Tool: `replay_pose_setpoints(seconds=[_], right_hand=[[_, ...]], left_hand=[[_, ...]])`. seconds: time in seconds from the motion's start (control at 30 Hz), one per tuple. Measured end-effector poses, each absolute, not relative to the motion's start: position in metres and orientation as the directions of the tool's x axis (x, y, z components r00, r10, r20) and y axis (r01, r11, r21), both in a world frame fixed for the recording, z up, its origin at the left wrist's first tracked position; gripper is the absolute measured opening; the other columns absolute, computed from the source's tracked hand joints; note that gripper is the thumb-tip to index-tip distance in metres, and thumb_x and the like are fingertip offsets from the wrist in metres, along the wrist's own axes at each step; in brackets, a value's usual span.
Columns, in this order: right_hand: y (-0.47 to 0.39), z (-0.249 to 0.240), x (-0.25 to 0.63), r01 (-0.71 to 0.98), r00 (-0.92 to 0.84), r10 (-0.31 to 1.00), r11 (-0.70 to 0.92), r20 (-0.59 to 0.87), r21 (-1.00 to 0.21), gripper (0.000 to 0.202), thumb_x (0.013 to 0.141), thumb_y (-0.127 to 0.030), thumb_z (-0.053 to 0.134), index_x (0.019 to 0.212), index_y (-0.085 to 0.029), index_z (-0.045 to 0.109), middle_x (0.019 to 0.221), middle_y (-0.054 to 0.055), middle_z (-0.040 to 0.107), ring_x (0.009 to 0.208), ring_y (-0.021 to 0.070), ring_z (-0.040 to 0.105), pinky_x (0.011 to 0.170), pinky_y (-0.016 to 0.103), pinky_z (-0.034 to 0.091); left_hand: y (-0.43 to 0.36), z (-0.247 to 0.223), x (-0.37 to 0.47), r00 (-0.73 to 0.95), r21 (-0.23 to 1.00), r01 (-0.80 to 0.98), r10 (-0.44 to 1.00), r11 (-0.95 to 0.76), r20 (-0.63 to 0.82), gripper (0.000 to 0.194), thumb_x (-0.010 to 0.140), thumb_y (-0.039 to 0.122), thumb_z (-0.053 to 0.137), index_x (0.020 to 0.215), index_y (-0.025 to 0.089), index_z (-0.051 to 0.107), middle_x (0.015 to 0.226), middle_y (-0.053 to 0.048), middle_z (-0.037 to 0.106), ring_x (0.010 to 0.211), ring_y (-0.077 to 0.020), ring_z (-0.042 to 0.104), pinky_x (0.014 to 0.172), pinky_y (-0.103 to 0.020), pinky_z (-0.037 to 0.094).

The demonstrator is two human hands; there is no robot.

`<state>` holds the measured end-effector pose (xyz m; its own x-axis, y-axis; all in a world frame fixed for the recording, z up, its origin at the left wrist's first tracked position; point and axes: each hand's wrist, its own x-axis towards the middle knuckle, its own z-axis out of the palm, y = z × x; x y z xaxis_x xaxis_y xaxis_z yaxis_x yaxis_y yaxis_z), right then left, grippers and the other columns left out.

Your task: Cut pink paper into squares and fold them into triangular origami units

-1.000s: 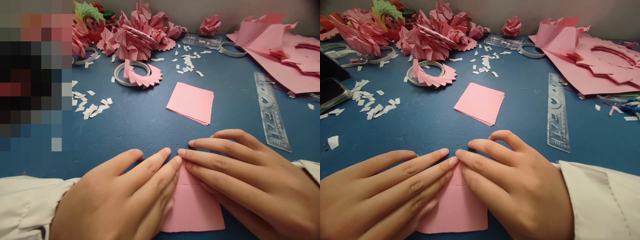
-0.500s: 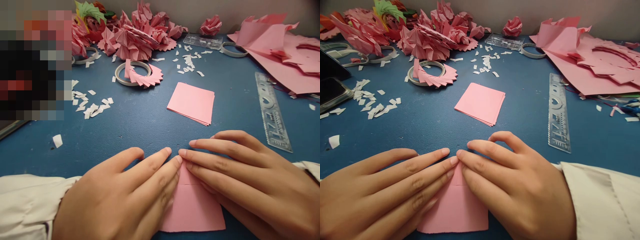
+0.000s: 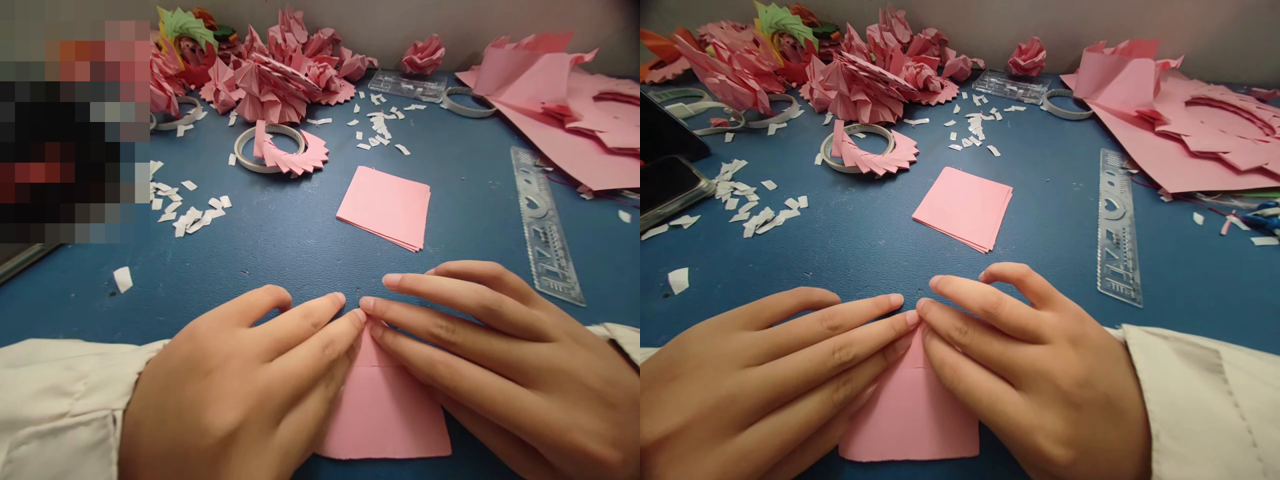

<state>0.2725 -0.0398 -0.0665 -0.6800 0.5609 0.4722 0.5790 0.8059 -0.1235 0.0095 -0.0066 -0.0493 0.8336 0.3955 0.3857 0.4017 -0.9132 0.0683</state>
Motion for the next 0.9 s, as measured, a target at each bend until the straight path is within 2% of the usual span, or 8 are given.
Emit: replay_pose_setpoints(seconds=[0.1, 0.2, 0.3, 0.4, 0.6, 0.73, 0.9], right_hand=[[-0.0402, -0.0659, 0.2714, 0.591, -0.671, 0.568, 0.798, 0.476, -0.118, 0.035, 0.109, -0.011, 0.034, 0.126, -0.016, 0.064, 0.127, 0.007, 0.077, 0.147, 0.017, 0.049, 0.121, 0.041, 0.037], [-0.0406, -0.0655, 0.2707, 0.604, -0.663, 0.576, 0.789, 0.479, -0.112, 0.036, 0.108, -0.011, 0.033, 0.125, -0.017, 0.064, 0.123, 0.008, 0.078, 0.145, 0.0161, 0.052, 0.118, 0.041, 0.042], [-0.0405, -0.0652, 0.2709, 0.603, -0.664, 0.581, 0.788, 0.472, -0.122, 0.035, 0.109, -0.011, 0.033, 0.125, -0.017, 0.064, 0.13, 0.006, 0.076, 0.145, 0.0161, 0.051, 0.121, 0.039, 0.038], [-0.04, -0.0652, 0.2721, 0.593, -0.675, 0.573, 0.796, 0.465, -0.119, 0.035, 0.109, -0.011, 0.033, 0.126, -0.017, 0.064, 0.132, 0.005, 0.075, 0.145, 0.0171, 0.05, 0.122, 0.04, 0.035], [-0.0424, -0.064, 0.2732, 0.584, -0.684, 0.553, 0.806, 0.476, -0.097, 0.035, 0.111, -0.011, 0.034, 0.128, -0.016, 0.065, 0.117, 0.004, 0.08, 0.134, 0.0149, 0.06, 0.116, 0.04, 0.044], [-0.0432, -0.0632, 0.2729, 0.565, -0.711, 0.531, 0.822, 0.46, -0.075, 0.038, 0.11, -0.011, 0.034, 0.126, -0.017, 0.068, 0.115, 0.003, 0.08, 0.132, 0.0141, 0.06, 0.113, 0.039, 0.05], [-0.0414, -0.0644, 0.2711, 0.554, -0.69, 0.541, 0.822, 0.48, -0.132, 0.04, 0.112, -0.012, 0.03, 0.131, -0.015, 0.065, 0.126, -0.001, 0.077, 0.137, 0.0117, 0.055, 0.125, 0.037, 0.035]], left_hand=[[-0.005, -0.0483, 0.0107, 0.831, 0.091, 0.399, 0.401, -0.913, 0.386, 0.039, 0.117, 0.015, 0.022, 0.117, 0.02, 0.061, 0.123, 0.0, 0.079, 0.131, -0.0138, 0.058, 0.096, -0.038, 0.04], [-0.004, -0.0478, 0.0114, 0.837, 0.117, 0.383, 0.397, -0.917, 0.376, 0.041, 0.117, 0.015, 0.022, 0.11, 0.021, 0.062, 0.13, 0.002, 0.076, 0.133, -0.014, 0.056, 0.094, -0.038, 0.04], [-0.003, -0.0472, 0.0116, 0.839, 0.145, 0.379, 0.406, -0.914, 0.362, 0.044, 0.117, 0.018, 0.021, 0.109, 0.022, 0.064, 0.136, 0.004, 0.074, 0.131, -0.0154, 0.057, 0.093, -0.04, 0.04], [-0.0017, -0.0465, 0.0113, 0.832, 0.157, 0.377, 0.408, -0.913, 0.376, 0.043, 0.117, 0.018, 0.021, 0.112, 0.022, 0.064, 0.134, 0.005, 0.075, 0.129, -0.015, 0.058, 0.093, -0.04, 0.041], [-0.0017, -0.0455, 0.01, 0.843, 0.143, 0.374, 0.4, -0.916, 0.361, 0.047, 0.117, 0.019, 0.02, 0.115, 0.021, 0.067, 0.138, 0.005, 0.074, 0.13, -0.016, 0.058, 0.093, -0.042, 0.041], [-0.0037, -0.0444, 0.0122, 0.85, 0.077, 0.384, 0.385, -0.92, 0.361, 0.053, 0.116, 0.016, 0.02, 0.112, 0.021, 0.073, 0.137, 0.004, 0.074, 0.128, -0.0154, 0.061, 0.092, -0.039, 0.043], [-0.0098, -0.0453, 0.0157, 0.835, 0.05, 0.401, 0.387, -0.915, 0.392, 0.052, 0.114, 0.009, 0.023, 0.11, 0.016, 0.074, 0.128, -0.003, 0.079, 0.122, -0.017, 0.068, 0.09, -0.038, 0.048]])
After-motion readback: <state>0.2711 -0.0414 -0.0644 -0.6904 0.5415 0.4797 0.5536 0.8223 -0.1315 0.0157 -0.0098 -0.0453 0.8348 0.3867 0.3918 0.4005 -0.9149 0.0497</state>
